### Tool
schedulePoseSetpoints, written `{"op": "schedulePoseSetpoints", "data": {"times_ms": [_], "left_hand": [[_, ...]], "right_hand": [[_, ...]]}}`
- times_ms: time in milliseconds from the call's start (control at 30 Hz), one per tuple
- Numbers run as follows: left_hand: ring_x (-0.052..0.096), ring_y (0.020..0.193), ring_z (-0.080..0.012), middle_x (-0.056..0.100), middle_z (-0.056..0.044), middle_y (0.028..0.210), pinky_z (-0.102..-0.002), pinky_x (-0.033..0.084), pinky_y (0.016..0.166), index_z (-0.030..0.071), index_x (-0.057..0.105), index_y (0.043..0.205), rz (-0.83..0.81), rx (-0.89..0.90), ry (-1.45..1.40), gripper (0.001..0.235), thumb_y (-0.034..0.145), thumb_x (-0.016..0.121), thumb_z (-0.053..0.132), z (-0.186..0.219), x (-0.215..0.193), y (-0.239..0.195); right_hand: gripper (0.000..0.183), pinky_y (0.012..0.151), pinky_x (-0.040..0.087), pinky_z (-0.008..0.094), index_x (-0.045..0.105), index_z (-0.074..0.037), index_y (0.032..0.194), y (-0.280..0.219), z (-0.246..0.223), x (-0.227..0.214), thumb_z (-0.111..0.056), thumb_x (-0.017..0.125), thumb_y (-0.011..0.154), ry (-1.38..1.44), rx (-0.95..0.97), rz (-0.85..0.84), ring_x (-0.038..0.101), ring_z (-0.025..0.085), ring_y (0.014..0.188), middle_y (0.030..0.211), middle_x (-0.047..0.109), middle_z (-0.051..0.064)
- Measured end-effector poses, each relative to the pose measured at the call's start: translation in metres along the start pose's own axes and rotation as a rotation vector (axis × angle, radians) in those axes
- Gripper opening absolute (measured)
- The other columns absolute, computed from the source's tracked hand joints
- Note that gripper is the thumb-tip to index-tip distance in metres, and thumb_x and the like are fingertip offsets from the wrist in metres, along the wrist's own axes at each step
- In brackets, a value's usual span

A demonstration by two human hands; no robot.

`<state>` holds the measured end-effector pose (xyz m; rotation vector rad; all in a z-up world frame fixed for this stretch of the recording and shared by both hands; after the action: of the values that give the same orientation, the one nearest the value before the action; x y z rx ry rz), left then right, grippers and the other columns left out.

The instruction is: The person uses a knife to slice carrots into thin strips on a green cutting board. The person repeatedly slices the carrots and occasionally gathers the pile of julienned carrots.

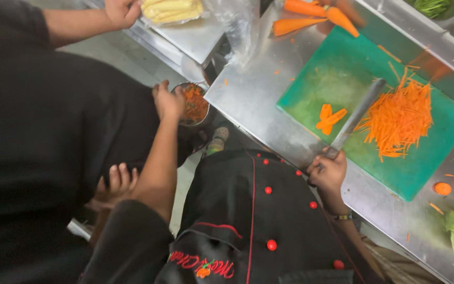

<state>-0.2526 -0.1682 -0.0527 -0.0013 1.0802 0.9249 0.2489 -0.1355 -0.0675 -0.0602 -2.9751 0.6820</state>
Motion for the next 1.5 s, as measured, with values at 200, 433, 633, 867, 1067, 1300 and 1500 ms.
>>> {"op": "schedulePoseSetpoints", "data": {"times_ms": [200,433,633,867,1067,1300,1500], "left_hand": [[0.071,0.098,-0.0342,0.071,-0.02,0.109,-0.043,0.056,0.088,0.002,0.071,0.113,-0.209,-0.291,-0.262,0.025,0.092,0.074,0.014,0.037,0.012,-0.017],[0.072,0.087,-0.0303,0.072,-0.019,0.109,-0.039,0.057,0.08,0.0,0.069,0.114,-0.548,0.176,-0.64,0.027,0.092,0.074,0.015,0.193,0.031,-0.033],[0.068,0.103,-0.0384,0.071,-0.023,0.112,-0.044,0.055,0.089,-0.003,0.066,0.12,-0.89,0.423,-0.629,0.052,0.077,0.085,0.02,0.296,0.074,-0.061],[0.067,0.103,-0.0414,0.07,-0.023,0.114,-0.046,0.055,0.09,0.003,0.071,0.116,-0.938,0.467,-0.58,0.039,0.08,0.08,0.016,0.317,0.1,-0.078],[0.069,0.104,-0.04,0.068,-0.022,0.118,-0.045,0.057,0.093,0.003,0.07,0.119,-0.943,0.487,-0.643,0.036,0.086,0.078,0.015,0.312,0.103,-0.074],[0.069,0.098,-0.0374,0.065,-0.022,0.119,-0.041,0.058,0.084,0.001,0.066,0.124,-1.126,0.609,-0.768,0.05,0.075,0.076,0.0,0.303,0.092,-0.063],[0.074,0.091,-0.0309,0.073,-0.016,0.105,-0.039,0.058,0.082,0.006,0.071,0.118,-1.122,0.613,-0.806,0.034,0.084,0.076,0.005,0.305,0.103,-0.06]], "right_hand": [[0.042,0.045,0.044,0.031,0.048,-0.004,0.12,0.009,0.017,-0.012,0.012,0.054,0.082,-0.041,-0.176,-0.135,0.057,0.019,0.056,0.081,0.055,0.01],[0.022,0.062,0.056,0.038,0.071,-0.004,0.082,-0.017,-0.023,-0.011,0.001,0.066,0.062,-0.932,-0.637,-0.046,0.068,0.034,0.075,0.109,0.058,0.021],[0.027,0.075,0.057,0.047,0.076,-0.007,0.073,-0.065,-0.084,0.006,-0.003,0.073,0.047,-1.271,-0.455,-0.083,0.066,0.043,0.089,0.116,0.058,0.025],[0.021,0.073,0.052,0.053,0.062,-0.007,0.112,-0.063,-0.079,0.031,-0.012,0.071,0.093,-1.178,-0.099,0.081,0.068,0.042,0.086,0.095,0.065,0.017],[0.015,0.069,0.055,0.051,0.061,-0.017,0.082,-0.066,-0.053,0.02,-0.011,0.067,0.07,-1.366,-0.536,0.023,0.068,0.04,0.08,0.118,0.066,0.021],[0.038,0.068,0.052,0.057,0.052,-0.009,0.12,-0.07,-0.064,0.033,-0.016,0.066,0.086,-1.151,-0.108,0.136,0.067,0.046,0.078,0.083,0.068,0.021],[0.039,0.069,0.052,0.058,0.049,-0.01,0.122,-0.074,-0.084,0.052,-0.016,0.064,0.086,-1.177,-0.087,0.12,0.068,0.046,0.078,0.085,0.069,0.023]]}}
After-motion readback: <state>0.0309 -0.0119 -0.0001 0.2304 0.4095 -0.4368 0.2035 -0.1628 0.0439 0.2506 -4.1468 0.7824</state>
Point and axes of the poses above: each hand's wrist, its own y-axis towards the middle knuckle, its own x-axis out of the palm, z = x × y, the point moved 1 cm from there along y, towards the middle knuckle
